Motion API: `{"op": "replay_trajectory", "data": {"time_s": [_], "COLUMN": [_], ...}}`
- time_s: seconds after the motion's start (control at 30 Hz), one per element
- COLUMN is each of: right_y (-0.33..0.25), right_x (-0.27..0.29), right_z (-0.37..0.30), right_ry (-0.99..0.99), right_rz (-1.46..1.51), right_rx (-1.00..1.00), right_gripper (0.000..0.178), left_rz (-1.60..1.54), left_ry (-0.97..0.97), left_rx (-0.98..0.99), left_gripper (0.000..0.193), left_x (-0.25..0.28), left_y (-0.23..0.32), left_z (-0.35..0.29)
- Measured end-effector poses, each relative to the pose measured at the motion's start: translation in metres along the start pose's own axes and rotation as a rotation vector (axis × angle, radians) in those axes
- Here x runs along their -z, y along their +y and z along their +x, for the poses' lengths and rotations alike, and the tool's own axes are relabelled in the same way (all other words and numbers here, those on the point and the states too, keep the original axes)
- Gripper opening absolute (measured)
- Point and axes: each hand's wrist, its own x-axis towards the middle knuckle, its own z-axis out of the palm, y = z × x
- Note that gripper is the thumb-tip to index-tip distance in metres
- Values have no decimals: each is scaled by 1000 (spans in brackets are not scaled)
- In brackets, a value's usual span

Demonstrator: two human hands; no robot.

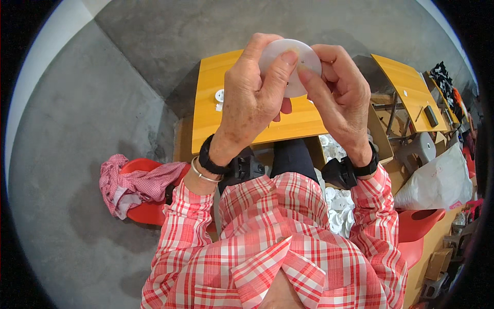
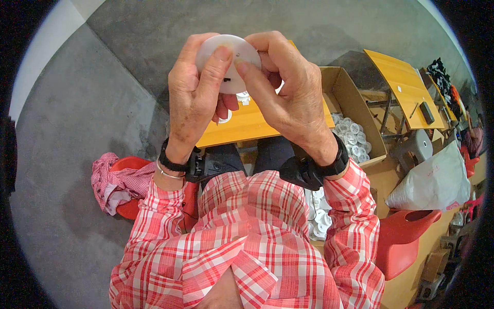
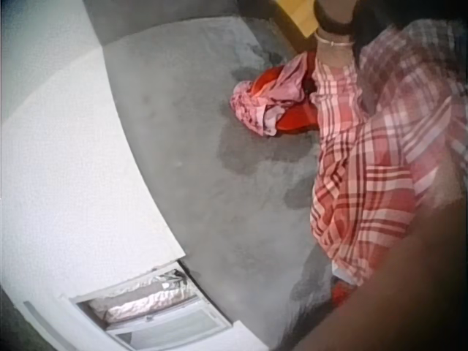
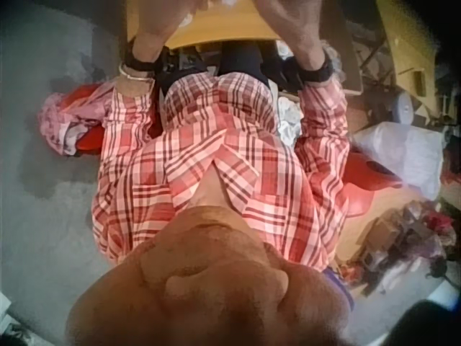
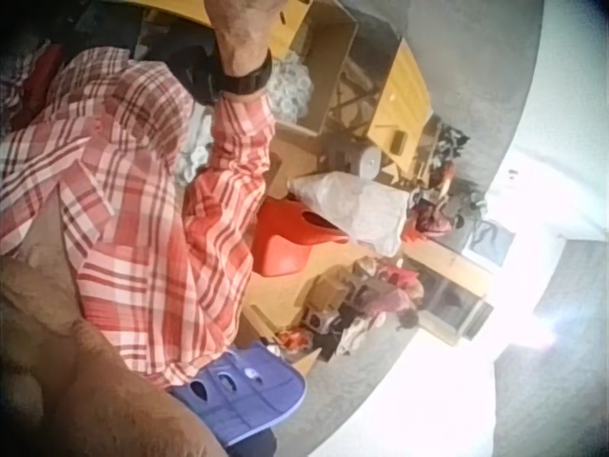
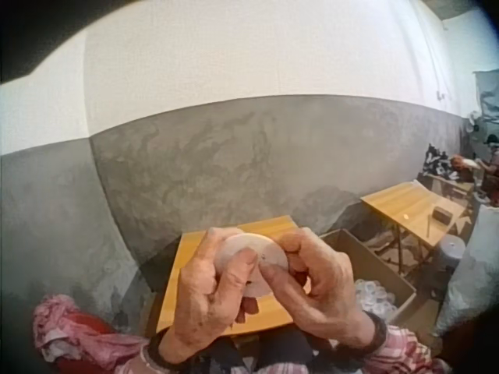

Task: Insert a small white plastic component into a circular white plastic housing.

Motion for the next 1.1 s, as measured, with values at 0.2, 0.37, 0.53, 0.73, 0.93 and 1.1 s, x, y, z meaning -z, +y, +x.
{"op": "replay_trajectory", "data": {"time_s": [0.2,0.37,0.53,0.73,0.93,1.1], "right_y": [32,42,38,30,30,22], "right_x": [6,8,11,8,-1,-5], "right_z": [15,4,3,1,-8,-7], "right_ry": [-70,-153,-157,-153,-120,-63], "right_rz": [45,147,78,44,-69,-29], "right_rx": [-167,-366,-304,-271,-120,-166], "right_gripper": [21,31,32,31,29,26], "left_rz": [-99,-352,-305,-225,-151,-91], "left_ry": [-161,-265,-259,-214,-81,-6], "left_rx": [248,349,322,273,188,132], "left_gripper": [33,52,46,39,34,30], "left_x": [8,19,21,16,5,0], "left_y": [-27,-39,-37,-34,-35,-27], "left_z": [28,20,18,15,10,7]}}
